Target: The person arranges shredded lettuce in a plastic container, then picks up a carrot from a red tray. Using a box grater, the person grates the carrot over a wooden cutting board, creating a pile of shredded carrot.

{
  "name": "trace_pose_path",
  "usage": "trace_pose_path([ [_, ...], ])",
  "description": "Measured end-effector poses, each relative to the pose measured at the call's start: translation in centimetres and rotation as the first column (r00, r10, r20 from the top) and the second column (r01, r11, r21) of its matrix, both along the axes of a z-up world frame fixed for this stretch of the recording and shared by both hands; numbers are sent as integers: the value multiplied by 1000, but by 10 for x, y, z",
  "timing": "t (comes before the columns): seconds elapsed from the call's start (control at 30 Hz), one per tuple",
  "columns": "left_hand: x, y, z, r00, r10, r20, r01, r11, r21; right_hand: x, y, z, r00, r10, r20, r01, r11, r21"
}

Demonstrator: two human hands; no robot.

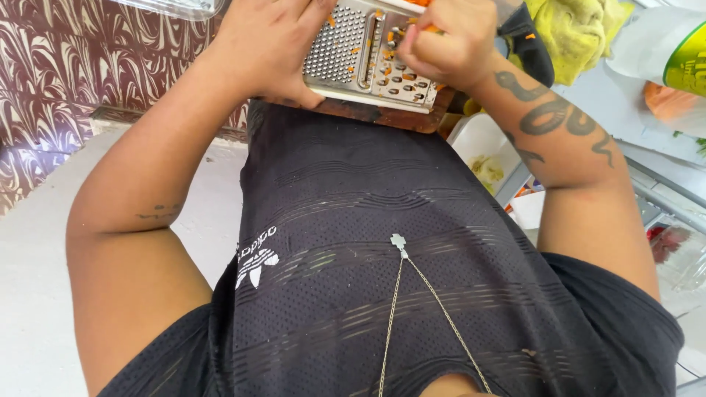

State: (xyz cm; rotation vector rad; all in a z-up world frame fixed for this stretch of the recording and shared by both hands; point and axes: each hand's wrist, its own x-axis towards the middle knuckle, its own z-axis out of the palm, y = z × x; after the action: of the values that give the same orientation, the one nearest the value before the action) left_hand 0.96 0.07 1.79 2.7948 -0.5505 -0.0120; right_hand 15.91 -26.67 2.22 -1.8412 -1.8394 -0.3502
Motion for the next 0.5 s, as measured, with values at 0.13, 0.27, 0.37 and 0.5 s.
trace_pose_path([
  [0.13,3,1,4,1000,18,5,-17,999,-40,2,16,3,999,-16,-29,16,1000,-3],
  [0.27,1,-1,4,999,12,37,-11,999,-33,2,29,3,998,58,2,-58,996,68],
  [0.37,3,-3,6,998,9,-58,-12,999,-37,22,-22,-7,999,-36,-11,36,998,-59],
  [0.5,1,-9,5,998,16,-53,-18,999,-42,-7,37,1,999,42,-1,-42,994,105],
])
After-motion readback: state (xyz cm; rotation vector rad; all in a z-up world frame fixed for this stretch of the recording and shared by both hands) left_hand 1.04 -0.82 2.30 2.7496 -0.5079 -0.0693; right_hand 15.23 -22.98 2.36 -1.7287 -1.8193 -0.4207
